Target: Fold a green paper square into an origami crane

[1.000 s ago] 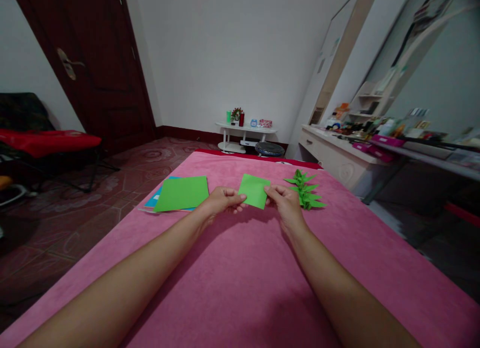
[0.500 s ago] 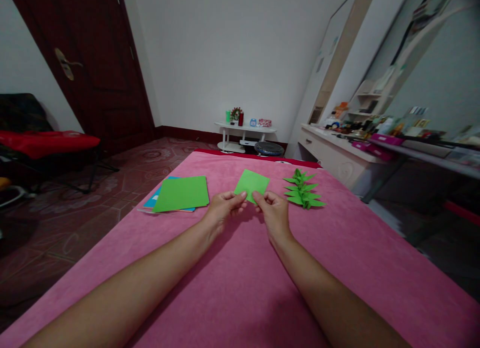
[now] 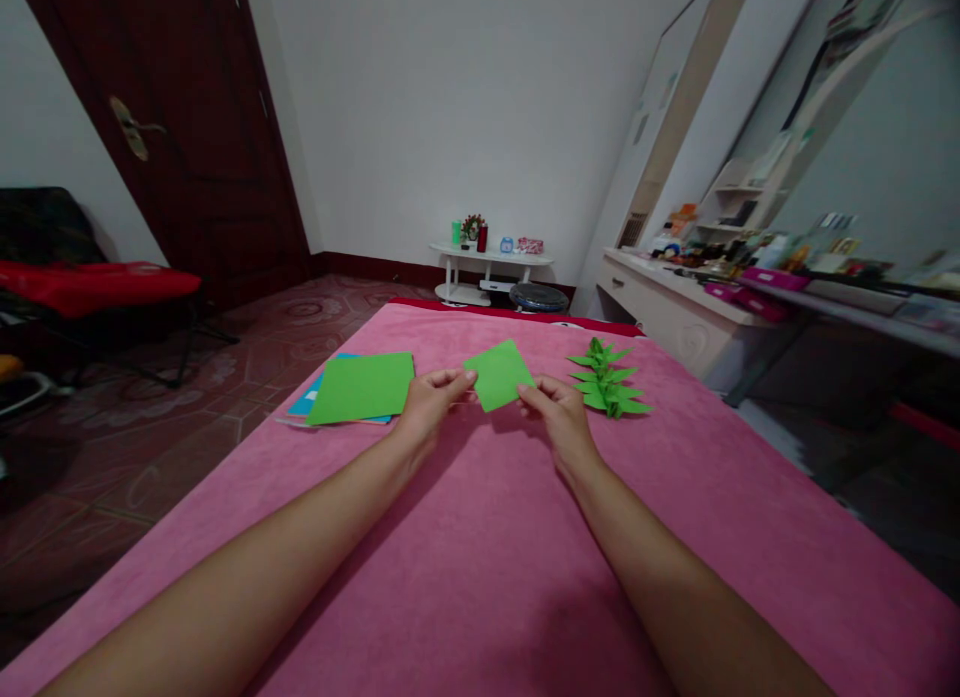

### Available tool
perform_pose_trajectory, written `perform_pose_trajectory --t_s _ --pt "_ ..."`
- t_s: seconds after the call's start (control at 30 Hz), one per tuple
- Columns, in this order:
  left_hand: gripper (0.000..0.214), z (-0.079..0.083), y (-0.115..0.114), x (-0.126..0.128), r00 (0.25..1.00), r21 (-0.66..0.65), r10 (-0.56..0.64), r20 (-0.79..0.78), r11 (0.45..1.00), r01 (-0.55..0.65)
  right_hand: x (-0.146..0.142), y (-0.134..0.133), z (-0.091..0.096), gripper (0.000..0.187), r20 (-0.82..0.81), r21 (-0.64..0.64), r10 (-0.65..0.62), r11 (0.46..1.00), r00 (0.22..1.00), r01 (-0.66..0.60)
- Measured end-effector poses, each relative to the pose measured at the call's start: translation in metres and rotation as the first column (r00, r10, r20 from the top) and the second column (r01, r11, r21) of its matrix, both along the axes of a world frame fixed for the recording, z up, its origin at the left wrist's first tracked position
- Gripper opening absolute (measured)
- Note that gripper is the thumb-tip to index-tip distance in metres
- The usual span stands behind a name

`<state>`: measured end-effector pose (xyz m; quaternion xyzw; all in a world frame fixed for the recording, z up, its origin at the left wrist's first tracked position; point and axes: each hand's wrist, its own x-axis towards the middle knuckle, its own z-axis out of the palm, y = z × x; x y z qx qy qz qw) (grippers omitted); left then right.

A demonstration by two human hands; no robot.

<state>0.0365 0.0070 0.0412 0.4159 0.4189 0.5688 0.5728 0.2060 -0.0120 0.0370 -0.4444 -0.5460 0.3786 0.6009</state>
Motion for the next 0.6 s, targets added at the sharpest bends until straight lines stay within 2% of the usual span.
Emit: perform_pose_trajectory --t_s 0.07,0.3,0.5,0.6 --pt "0.037 0.003 0.0 -0.002 1.0 0.017 0.005 -0.029 1.0 -0.005 0.0 0.001 -0.002 0.023 0.018 -0.009 0.041 0.999 0.999 -0.041" --pt "0.033 0.004 0.005 -0.011 0.977 0.184 0.062 -0.205 0.983 -0.024 0.002 0.003 -0.003 0.027 0.085 0.024 0.065 0.997 0.994 -0.067" --pt "0.027 0.004 0.007 -0.014 0.964 0.34 0.06 -0.257 0.94 0.032 0.002 0.004 -0.006 0.024 0.086 -0.005 0.079 0.997 0.993 -0.079" --pt "0.029 0.002 0.007 -0.01 0.971 0.352 -0.002 -0.241 0.932 0.089 0.001 0.004 -0.006 0.024 0.023 -0.019 0.043 0.999 0.999 -0.042"
